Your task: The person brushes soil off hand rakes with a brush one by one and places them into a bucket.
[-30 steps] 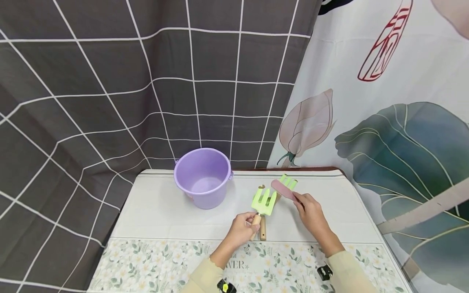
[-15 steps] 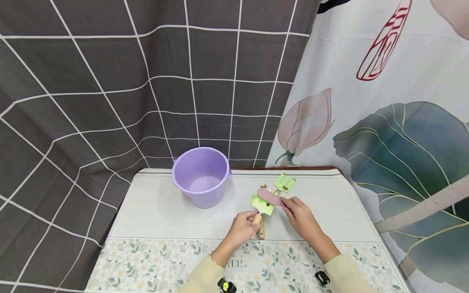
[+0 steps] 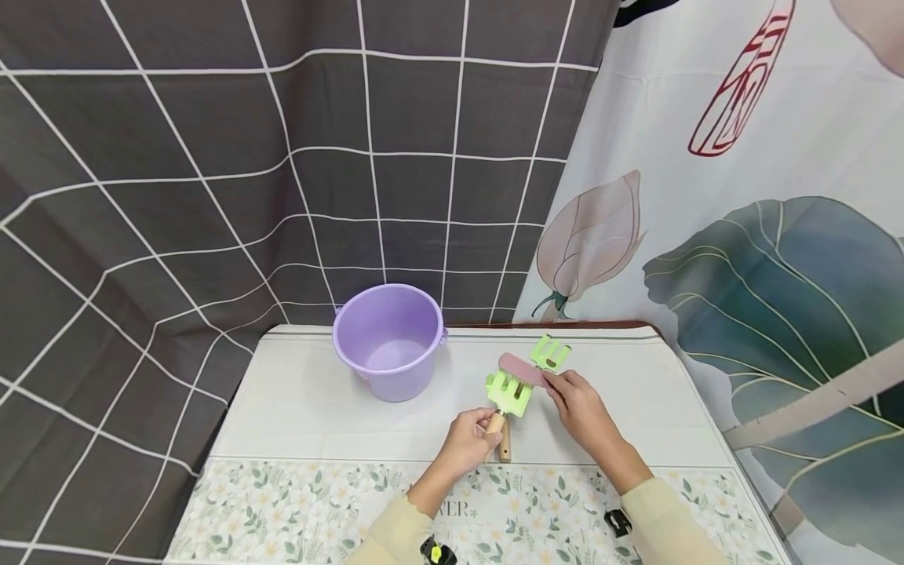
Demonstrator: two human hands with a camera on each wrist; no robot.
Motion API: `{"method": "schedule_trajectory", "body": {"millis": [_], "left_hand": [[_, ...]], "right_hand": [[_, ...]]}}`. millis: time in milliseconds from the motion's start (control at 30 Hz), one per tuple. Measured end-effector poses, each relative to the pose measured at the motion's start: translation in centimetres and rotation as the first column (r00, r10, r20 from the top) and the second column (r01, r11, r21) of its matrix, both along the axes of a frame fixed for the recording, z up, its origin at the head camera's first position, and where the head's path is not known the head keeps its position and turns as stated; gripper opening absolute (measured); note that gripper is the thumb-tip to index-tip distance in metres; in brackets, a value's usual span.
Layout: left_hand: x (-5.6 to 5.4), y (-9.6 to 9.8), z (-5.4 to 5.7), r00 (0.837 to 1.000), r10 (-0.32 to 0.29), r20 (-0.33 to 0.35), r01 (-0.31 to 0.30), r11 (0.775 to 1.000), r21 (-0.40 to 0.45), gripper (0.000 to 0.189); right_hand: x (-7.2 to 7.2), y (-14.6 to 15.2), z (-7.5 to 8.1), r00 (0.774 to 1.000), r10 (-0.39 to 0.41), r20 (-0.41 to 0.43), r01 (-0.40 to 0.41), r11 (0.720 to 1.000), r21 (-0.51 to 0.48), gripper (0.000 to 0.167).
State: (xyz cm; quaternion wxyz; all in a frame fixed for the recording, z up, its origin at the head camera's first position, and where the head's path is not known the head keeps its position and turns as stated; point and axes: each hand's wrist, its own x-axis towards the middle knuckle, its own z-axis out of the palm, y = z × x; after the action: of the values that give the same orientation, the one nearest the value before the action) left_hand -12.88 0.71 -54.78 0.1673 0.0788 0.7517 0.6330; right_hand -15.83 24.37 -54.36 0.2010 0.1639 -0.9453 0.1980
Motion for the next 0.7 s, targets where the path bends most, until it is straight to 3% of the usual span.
{"method": "schedule_trajectory", "body": {"millis": [133, 367, 567, 700], "left_hand": [[0.0, -0.1, -0.1, 1.000, 0.003, -0.001, -0.003, 1.000, -0.009, 0.048], [0.1, 0.0, -0.2, 1.000, 0.006, 0.016, -0.006, 1.000, 0.011, 0.047], [0.3, 0.1, -0.2, 1.000, 0.017, 0.011, -0.017, 1.000, 0.021, 0.048], [0.3, 0.1, -0.2, 1.000, 0.017, 0.011, -0.018, 1.000, 0.015, 0.048]], "right_hand": [[-0.3, 0.0, 0.1, 1.000, -0.027, -0.008, 0.027, 1.000, 0.000, 0.033], [-0.4, 0.4, 0.6, 0.995, -0.075, 0.061, 0.078, 0.996, -0.046, 0.034], [0.1, 0.5, 0.7, 0.997, -0.068, 0.045, 0.071, 0.995, -0.074, 0.035], [0.8, 0.2, 0.7, 0.999, -0.022, 0.030, 0.024, 0.997, -0.075, 0.033]]}}
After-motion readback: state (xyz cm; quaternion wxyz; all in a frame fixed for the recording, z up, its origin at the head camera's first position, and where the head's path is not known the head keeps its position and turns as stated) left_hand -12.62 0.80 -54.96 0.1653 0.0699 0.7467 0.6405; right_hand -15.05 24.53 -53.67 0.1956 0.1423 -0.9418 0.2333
